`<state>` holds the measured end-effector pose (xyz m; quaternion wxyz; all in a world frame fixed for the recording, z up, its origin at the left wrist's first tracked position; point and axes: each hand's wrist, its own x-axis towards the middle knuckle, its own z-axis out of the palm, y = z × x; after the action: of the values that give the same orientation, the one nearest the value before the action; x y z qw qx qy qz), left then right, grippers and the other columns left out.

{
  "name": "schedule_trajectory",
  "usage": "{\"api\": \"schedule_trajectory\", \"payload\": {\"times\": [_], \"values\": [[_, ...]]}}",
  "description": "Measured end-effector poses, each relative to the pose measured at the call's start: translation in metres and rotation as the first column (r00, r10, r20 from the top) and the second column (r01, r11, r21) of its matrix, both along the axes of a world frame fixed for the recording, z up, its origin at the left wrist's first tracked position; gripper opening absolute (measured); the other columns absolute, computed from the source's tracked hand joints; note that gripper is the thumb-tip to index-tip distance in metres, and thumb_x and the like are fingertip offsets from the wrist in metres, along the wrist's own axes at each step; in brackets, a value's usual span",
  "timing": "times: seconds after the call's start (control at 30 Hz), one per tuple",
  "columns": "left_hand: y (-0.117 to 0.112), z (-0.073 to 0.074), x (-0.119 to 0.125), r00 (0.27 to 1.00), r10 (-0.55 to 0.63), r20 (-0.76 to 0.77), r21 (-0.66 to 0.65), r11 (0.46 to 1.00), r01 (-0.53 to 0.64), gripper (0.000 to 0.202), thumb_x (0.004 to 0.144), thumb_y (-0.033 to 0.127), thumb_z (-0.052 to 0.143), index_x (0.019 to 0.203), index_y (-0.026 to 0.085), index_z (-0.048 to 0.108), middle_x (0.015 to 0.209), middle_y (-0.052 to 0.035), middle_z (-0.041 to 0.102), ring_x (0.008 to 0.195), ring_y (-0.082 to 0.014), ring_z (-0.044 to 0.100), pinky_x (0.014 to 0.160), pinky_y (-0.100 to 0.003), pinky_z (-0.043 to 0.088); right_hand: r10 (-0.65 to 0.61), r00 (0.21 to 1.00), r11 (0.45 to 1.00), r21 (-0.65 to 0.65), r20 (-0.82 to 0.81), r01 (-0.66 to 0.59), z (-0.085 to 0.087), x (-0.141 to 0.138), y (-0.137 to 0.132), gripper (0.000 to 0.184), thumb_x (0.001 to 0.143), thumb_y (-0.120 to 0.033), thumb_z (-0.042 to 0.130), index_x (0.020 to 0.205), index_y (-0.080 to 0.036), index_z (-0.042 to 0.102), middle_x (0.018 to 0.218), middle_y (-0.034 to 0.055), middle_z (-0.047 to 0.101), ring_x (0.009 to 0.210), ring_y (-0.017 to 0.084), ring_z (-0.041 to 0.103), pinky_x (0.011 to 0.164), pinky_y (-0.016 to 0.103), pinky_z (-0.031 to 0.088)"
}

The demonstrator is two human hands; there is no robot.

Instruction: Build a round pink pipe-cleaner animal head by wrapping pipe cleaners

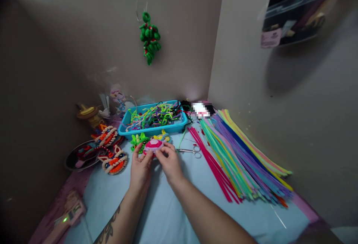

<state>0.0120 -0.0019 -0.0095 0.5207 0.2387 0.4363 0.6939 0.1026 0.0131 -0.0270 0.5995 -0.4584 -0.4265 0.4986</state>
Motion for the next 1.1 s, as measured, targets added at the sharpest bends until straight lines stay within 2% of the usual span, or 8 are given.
{"api": "schedule_trajectory", "payload": {"times": [0.1,0.2,0.33,0.47,0.57,0.73,0.93,1.1], "values": [[0.001,-0.001,0.0,1.0,0.022,-0.021,0.004,1.0,-0.022,0.076,0.061,0.026,0.08,0.125,0.019,0.041,0.078,-0.0013,0.07,0.071,-0.0133,0.067,0.074,-0.026,0.049,0.003,1.0,1.0,0.016,-0.001,-0.003,-0.003,-0.003,0.0,0.017,0.068,-0.037,0.07,0.071,-0.021,0.071,0.111,0.0078,0.056,0.112,0.026,0.047,0.103,0.038,0.029],[0.0,-0.003,0.001,0.999,-0.012,-0.048,-0.003,1.0,0.012,0.079,0.061,0.029,0.079,0.128,0.019,0.039,0.079,-0.0024,0.07,0.073,-0.0147,0.067,0.077,-0.028,0.049,-0.018,0.997,1.0,0.017,-0.075,0.02,-0.007,-0.004,0.002,0.019,0.068,-0.039,0.071,0.063,-0.021,0.069,0.102,0.0072,0.06,0.112,0.026,0.046,0.101,0.041,0.03],[0.0,-0.005,0.004,0.994,-0.072,-0.076,0.011,0.997,0.073,0.086,0.061,0.027,0.08,0.134,0.02,0.034,0.081,-0.0013,0.069,0.077,-0.0134,0.066,0.079,-0.027,0.048,0.014,0.948,1.0,0.013,-0.318,-0.011,-0.004,-0.001,0.005,0.024,0.066,-0.039,0.072,0.056,-0.02,0.063,0.082,0.0041,0.063,0.094,0.023,0.054,0.083,0.035,0.043],[-0.001,-0.007,0.004,0.989,-0.089,-0.118,0.03,0.995,0.093,0.085,0.062,0.025,0.079,0.134,0.021,0.034,0.076,0.0015,0.065,0.074,-0.0114,0.064,0.078,-0.026,0.047,0.033,0.868,0.997,-0.043,-0.496,-0.063,0.004,0.004,0.007,0.022,0.061,-0.032,0.075,0.053,-0.019,0.06,0.076,0.0008,0.062,0.074,0.016,0.054,0.07,0.028,0.043],[-0.001,-0.007,0.002,0.977,-0.102,-0.189,0.05,0.992,0.113,0.079,0.066,0.026,0.076,0.133,0.02,0.035,0.073,0.0021,0.064,0.071,-0.0111,0.063,0.076,-0.025,0.047,0.035,0.821,0.992,-0.081,-0.57,-0.099,0.007,0.004,0.007,0.02,0.057,-0.028,0.077,0.054,-0.018,0.06,0.067,-0.0013,0.059,0.066,0.013,0.051,0.064,0.025,0.041],[0.0,-0.004,-0.002,0.947,-0.082,-0.312,0.118,0.985,0.124,0.07,0.07,0.025,0.072,0.13,0.021,0.036,0.071,0.0034,0.062,0.068,-0.0104,0.06,0.071,-0.024,0.046,0.078,0.815,0.986,-0.077,-0.574,-0.149,0.006,0.008,0.009,0.016,0.056,-0.024,0.076,0.056,-0.019,0.061,0.066,-0.0012,0.059,0.067,0.013,0.052,0.066,0.025,0.041],[-0.002,0.002,-0.002,0.938,-0.097,-0.331,0.141,0.978,0.151,0.066,0.071,0.022,0.07,0.128,0.021,0.036,0.074,0.003,0.061,0.069,-0.0106,0.059,0.072,-0.023,0.046,0.086,0.901,0.995,-0.005,-0.425,-0.098,0.007,0.017,0.013,0.015,0.061,-0.03,0.073,0.058,-0.019,0.063,0.085,0.0046,0.065,0.086,0.021,0.058,0.078,0.033,0.044],[0.0,-0.003,-0.004,0.946,-0.111,-0.305,0.128,0.979,0.156,0.078,0.069,0.025,0.073,0.134,0.023,0.03,0.075,0.0026,0.063,0.073,-0.0126,0.062,0.076,-0.025,0.046,0.121,0.9,0.987,-0.045,-0.419,-0.154,0.008,0.015,0.011,0.019,0.059,-0.033,0.074,0.057,-0.019,0.061,0.074,0.0034,0.063,0.074,0.02,0.057,0.071,0.032,0.044]]}}
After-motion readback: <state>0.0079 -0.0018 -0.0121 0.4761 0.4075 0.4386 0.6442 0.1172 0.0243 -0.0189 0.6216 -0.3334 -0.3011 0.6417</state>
